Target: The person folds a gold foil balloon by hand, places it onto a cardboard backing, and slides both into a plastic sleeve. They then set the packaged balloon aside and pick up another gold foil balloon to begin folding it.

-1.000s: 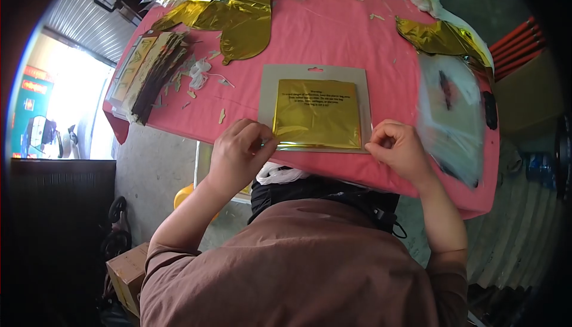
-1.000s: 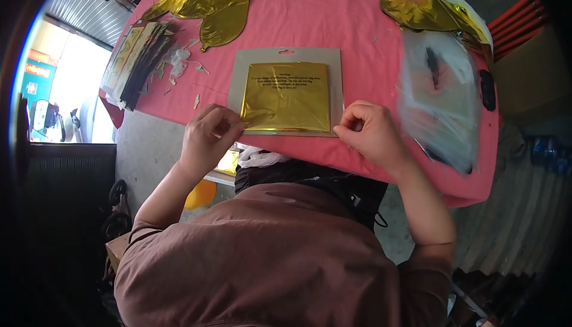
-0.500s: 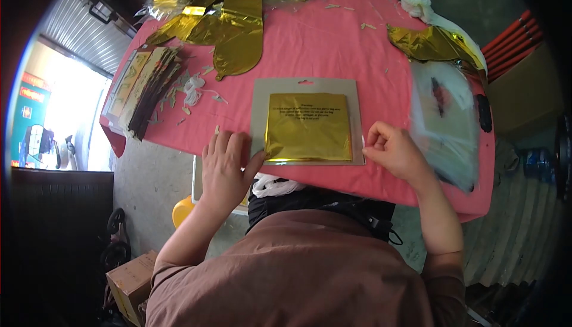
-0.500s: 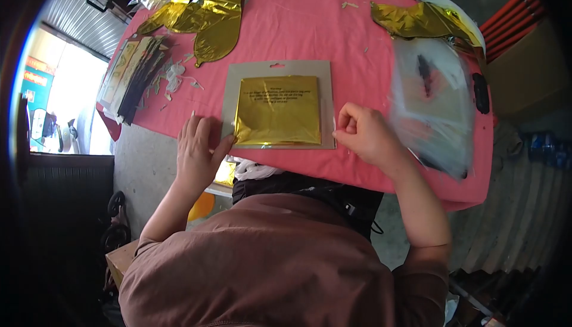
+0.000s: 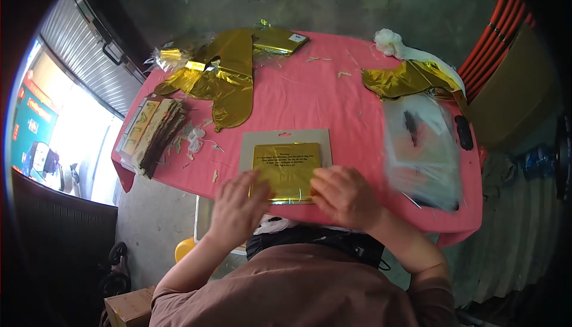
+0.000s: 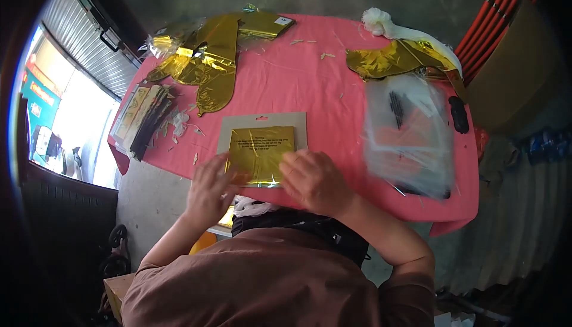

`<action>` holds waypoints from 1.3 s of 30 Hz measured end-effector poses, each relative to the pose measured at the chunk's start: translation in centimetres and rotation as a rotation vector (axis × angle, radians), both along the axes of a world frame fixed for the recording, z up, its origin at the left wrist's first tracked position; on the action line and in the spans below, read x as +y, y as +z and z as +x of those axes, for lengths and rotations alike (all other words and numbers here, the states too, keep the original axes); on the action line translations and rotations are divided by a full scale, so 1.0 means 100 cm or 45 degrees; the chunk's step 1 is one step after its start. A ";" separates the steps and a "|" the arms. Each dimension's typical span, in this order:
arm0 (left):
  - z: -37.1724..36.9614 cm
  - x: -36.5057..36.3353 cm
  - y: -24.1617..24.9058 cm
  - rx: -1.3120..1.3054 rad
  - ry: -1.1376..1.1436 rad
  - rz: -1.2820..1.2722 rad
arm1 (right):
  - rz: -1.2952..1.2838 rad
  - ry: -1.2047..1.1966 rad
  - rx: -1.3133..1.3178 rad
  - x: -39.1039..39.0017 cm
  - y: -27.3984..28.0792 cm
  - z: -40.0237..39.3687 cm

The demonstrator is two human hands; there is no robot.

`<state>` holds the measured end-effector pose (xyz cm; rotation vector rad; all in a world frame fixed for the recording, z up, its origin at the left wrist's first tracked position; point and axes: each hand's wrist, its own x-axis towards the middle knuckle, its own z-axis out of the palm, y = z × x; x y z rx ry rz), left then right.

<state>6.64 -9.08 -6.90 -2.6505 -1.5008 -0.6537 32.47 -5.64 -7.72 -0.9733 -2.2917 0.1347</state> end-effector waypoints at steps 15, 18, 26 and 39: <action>-0.029 -0.041 -0.033 -0.290 -0.035 -0.075 | -0.259 0.238 -0.538 -0.028 -0.017 0.007; -0.027 -0.043 -0.046 -0.742 0.304 -0.936 | -0.271 0.263 -0.543 -0.028 -0.017 0.007; -0.039 -0.052 -0.080 -1.834 0.141 -1.401 | -0.376 0.335 -0.560 -0.015 -0.010 0.019; -0.220 -0.168 -0.284 -2.373 1.466 -1.037 | -0.445 0.257 -0.534 -0.014 -0.004 0.011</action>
